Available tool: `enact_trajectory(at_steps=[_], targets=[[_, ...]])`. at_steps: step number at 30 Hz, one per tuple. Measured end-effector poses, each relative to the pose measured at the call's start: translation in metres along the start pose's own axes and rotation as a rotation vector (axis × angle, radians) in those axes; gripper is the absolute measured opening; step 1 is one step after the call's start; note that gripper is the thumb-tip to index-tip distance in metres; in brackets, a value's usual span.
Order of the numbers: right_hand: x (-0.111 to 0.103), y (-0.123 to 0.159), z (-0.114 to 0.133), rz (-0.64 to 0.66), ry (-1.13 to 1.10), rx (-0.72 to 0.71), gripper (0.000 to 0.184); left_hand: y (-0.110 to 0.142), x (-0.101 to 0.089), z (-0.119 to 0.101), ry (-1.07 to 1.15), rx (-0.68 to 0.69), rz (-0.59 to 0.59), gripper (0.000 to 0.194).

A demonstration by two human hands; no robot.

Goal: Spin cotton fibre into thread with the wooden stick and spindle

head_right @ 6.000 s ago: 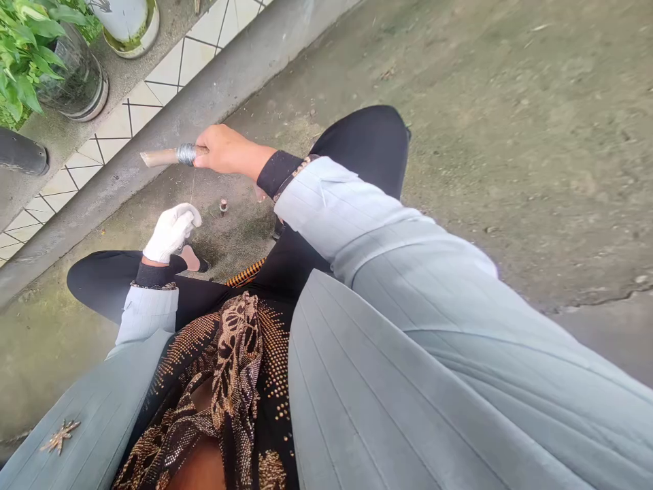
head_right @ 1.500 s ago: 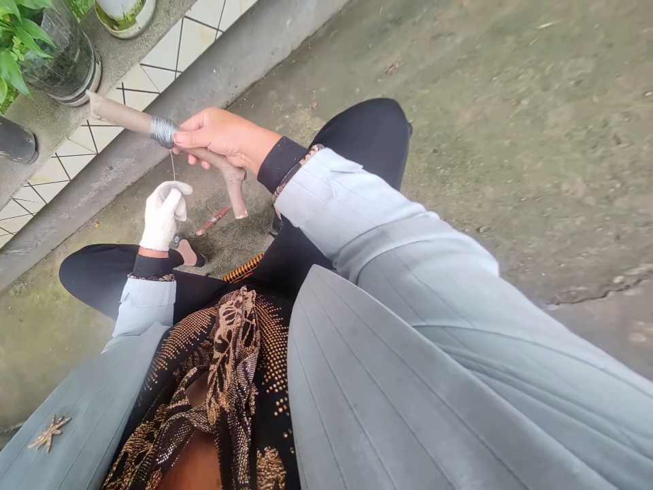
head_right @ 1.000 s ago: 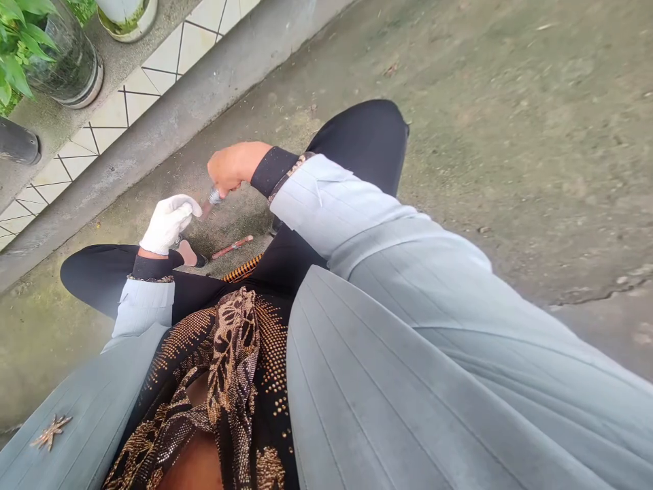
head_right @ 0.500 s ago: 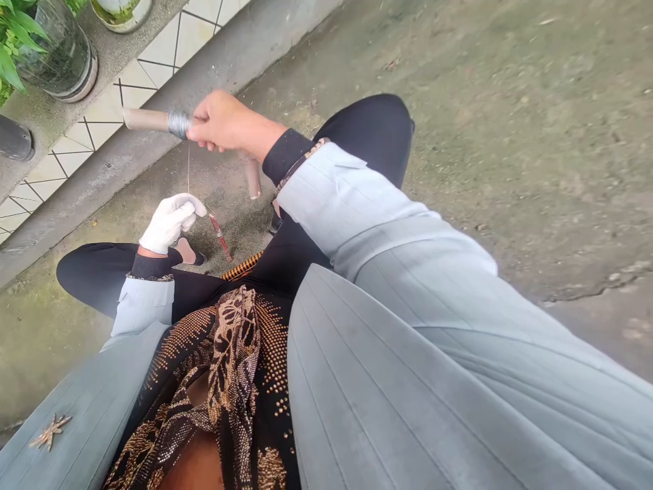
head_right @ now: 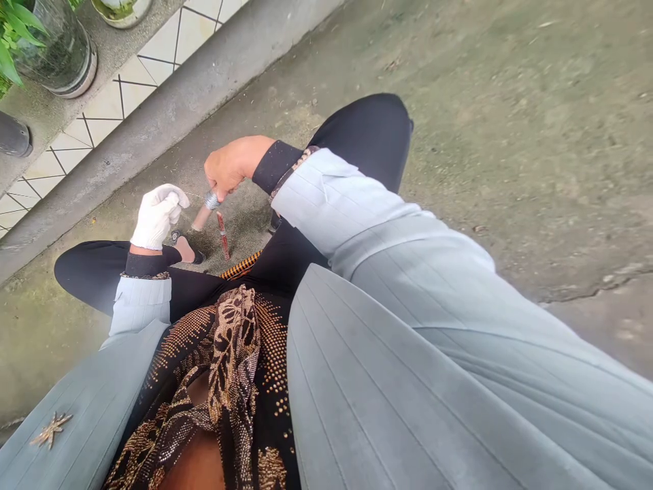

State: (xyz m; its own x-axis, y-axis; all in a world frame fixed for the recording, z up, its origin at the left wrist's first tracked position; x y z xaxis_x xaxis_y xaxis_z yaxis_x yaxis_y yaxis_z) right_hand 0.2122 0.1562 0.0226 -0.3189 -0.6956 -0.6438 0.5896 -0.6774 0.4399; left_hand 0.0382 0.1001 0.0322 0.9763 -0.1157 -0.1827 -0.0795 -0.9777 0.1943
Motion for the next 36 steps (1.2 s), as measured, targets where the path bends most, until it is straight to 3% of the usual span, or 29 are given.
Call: enact_trajectory(at_steps=[4,8,13,15,18,20,24,26,31,34,36], targets=[[0.008,0.009,0.01,0.188,-0.107,-0.105,0.018,-0.004,-0.002,0.004,-0.011,-0.004,-0.009,0.039],[-0.017,0.034,0.031,0.15,-0.309,-0.213,0.005,-0.005,0.006,0.015,-0.021,-0.039,0.084,0.048],[-0.069,0.036,0.017,-0.496,-0.769,-0.081,0.026,0.001,0.018,0.015,0.061,-0.047,0.154,0.056],[-0.075,0.032,0.001,-0.69,-0.71,0.074,0.031,0.004,0.018,0.012,0.062,-0.067,0.178,0.056],[-0.067,0.023,0.003,-0.643,-0.193,0.081,0.034,0.003,0.008,0.004,0.106,-0.045,0.131,0.057],[-0.049,0.016,0.009,-0.419,0.068,0.05,0.035,0.001,0.0,-0.002,0.129,0.006,0.061,0.055],[-0.002,0.016,0.011,0.176,0.076,0.006,0.022,0.002,-0.003,-0.001,0.093,0.008,0.067,0.048],[0.006,0.017,0.012,0.271,-0.064,-0.042,0.021,0.003,0.0,0.003,0.097,-0.02,0.097,0.047],[-0.012,0.028,0.02,0.247,-0.476,-0.216,0.03,-0.001,0.005,0.014,0.113,-0.041,0.059,0.051],[-0.038,0.033,0.023,0.025,-0.725,-0.304,0.029,-0.001,0.012,0.016,0.178,-0.058,0.097,0.058],[-0.052,0.033,0.017,-0.154,-0.824,-0.265,0.033,0.0,0.016,0.015,0.174,-0.064,0.13,0.057]])
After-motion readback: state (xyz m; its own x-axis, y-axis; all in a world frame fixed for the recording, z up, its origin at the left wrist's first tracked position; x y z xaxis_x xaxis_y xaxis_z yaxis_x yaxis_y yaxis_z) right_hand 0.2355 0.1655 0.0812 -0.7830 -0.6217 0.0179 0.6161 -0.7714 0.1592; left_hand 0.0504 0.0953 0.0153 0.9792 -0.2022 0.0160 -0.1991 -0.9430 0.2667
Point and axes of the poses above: each hand's wrist, its own y-axis away from the middle knuckle, its own x-axis out of the palm, z = x × y, the point moved 6 cm from there along -y, towards the middle knuckle, and after that the axes turned 13 degrees about -z, right-handed, at the moved point
